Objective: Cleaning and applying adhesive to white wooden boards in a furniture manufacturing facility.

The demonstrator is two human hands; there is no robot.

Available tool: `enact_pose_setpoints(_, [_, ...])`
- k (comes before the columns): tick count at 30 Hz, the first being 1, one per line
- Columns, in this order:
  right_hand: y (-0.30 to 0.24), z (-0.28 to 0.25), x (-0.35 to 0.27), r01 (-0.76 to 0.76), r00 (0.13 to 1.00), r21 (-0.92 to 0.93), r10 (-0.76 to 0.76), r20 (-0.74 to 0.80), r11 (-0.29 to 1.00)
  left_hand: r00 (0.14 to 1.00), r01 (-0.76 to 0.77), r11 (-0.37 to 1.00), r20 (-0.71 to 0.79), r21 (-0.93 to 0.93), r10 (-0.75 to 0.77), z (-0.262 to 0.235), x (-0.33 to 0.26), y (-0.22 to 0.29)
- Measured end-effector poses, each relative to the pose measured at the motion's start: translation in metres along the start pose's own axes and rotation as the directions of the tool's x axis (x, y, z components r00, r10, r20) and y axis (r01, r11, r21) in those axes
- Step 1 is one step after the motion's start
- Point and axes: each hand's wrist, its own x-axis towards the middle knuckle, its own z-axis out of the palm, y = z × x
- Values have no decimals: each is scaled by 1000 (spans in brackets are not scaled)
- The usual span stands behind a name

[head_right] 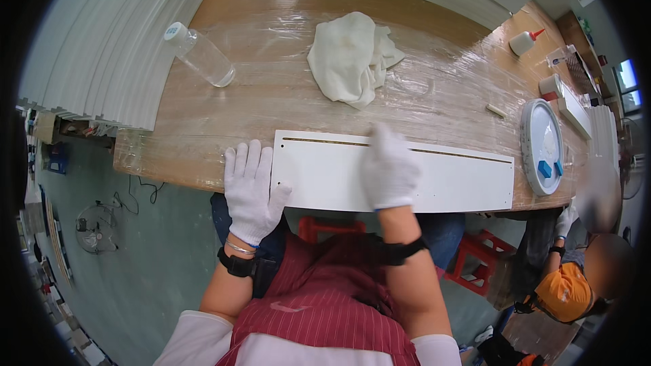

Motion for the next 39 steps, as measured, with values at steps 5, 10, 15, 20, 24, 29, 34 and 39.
enact_pose_setpoints(5, [-109, 36, -5, 215, 946, 259, -267, 184, 942, 996, 41, 992, -68, -120, -50, 13, 2, 1])
enact_pose_setpoints(10, [18, 4, -10, -101, 995, 84, 102, 1, 991, 999, 13, 999, -34, 35, -12, 3, -10, -11])
enact_pose_setpoints(15, [242, -94, -53, -784, 613, -148, 713, -340, 603, 999, -41, 994, 36, 104, 37, 13, -1, 2])
enact_pose_setpoints(20, [155, -17, -25, -396, 781, -249, 466, 415, 884, 983, -161, 930, 134, 331, 122, 21, 5, -21])
enact_pose_setpoints(24, [69, 10, 8, -134, 986, 315, 159, -55, 940, 970, -194, 972, 172, 135, 170, 33, 36, 45])
enact_pose_setpoints(29, [167, -22, 26, -325, 929, 232, 356, -102, 917, 854, -383, 841, 495, 382, 163, 41, 74, 106])
enact_pose_setpoints(34, [315, -85, -32, -696, 696, 75, 697, -172, 714, 829, -402, 865, 520, 300, 205, 65, 92, 141])
enact_pose_setpoints(39, [292, -59, -62, -577, 786, -36, 543, -297, 816, 744, -487, 854, 600, 185, 294, 70, 112, 197])
